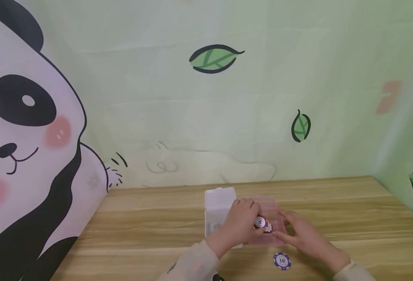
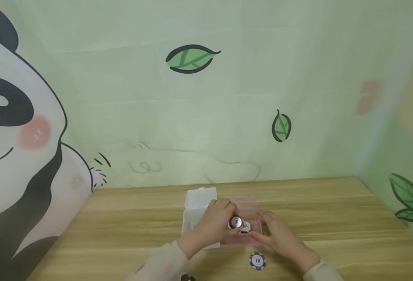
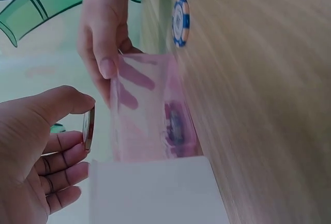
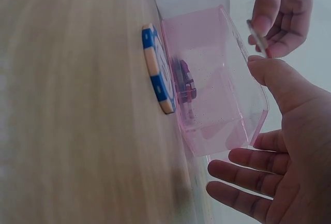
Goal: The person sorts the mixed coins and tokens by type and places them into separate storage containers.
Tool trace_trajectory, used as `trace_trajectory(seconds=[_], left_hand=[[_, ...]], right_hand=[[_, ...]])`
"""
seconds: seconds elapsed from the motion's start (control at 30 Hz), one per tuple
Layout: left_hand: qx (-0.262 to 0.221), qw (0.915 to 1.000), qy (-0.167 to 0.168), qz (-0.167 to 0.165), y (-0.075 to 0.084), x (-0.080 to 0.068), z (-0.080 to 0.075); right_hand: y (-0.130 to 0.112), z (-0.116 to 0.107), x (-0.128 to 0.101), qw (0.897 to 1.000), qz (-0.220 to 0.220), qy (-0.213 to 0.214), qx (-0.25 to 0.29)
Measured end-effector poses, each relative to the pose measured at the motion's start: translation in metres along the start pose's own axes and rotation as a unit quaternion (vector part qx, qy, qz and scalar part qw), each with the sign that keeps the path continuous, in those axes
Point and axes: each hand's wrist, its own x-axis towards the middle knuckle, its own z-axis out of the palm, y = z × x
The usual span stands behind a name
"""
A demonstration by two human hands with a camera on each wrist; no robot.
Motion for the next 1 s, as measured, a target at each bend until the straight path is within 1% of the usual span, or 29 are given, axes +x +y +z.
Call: trace_trajectory(seconds=[0.13, 0.23, 0.33, 0.5, 0.63, 0.77, 0.87, 1.0], left_hand=[[0.016, 0.9999, 0.003, -0.005, -0.005, 0.003, 0.007], [0.023, 0.9997, -0.002, -0.008, -0.008, 0.005, 0.012], [0.026, 0.9996, -0.009, -0.008, -0.01, 0.008, 0.014], [0.043, 0.9991, -0.008, -0.002, -0.01, 0.013, 0.017], [0.07, 0.9969, -0.037, -0.002, -0.009, 0.019, 0.022], [0.092, 0.9934, -0.068, -0.001, -0.006, 0.021, 0.024], [0.093, 0.9928, -0.075, -0.003, -0.006, 0.022, 0.025], [0.094, 0.9927, -0.075, -0.002, -0.006, 0.023, 0.026]], right_hand=[[-0.001, 0.002, 0.001, 1.0, 0.008, -0.007, 0.004], [-0.001, 0.003, 0.0, 1.0, 0.007, -0.009, 0.008], [-0.001, 0.003, 0.0, 1.0, 0.005, -0.009, 0.009], [-0.001, 0.002, 0.0, 1.0, 0.009, -0.011, 0.003], [-0.002, 0.001, 0.0, 1.0, 0.011, -0.012, -0.007], [-0.002, 0.002, -0.001, 1.0, 0.009, -0.008, -0.011], [-0.001, 0.003, -0.001, 1.0, 0.007, -0.003, -0.013], [-0.001, 0.002, 0.0, 1.0, 0.008, -0.003, -0.015]])
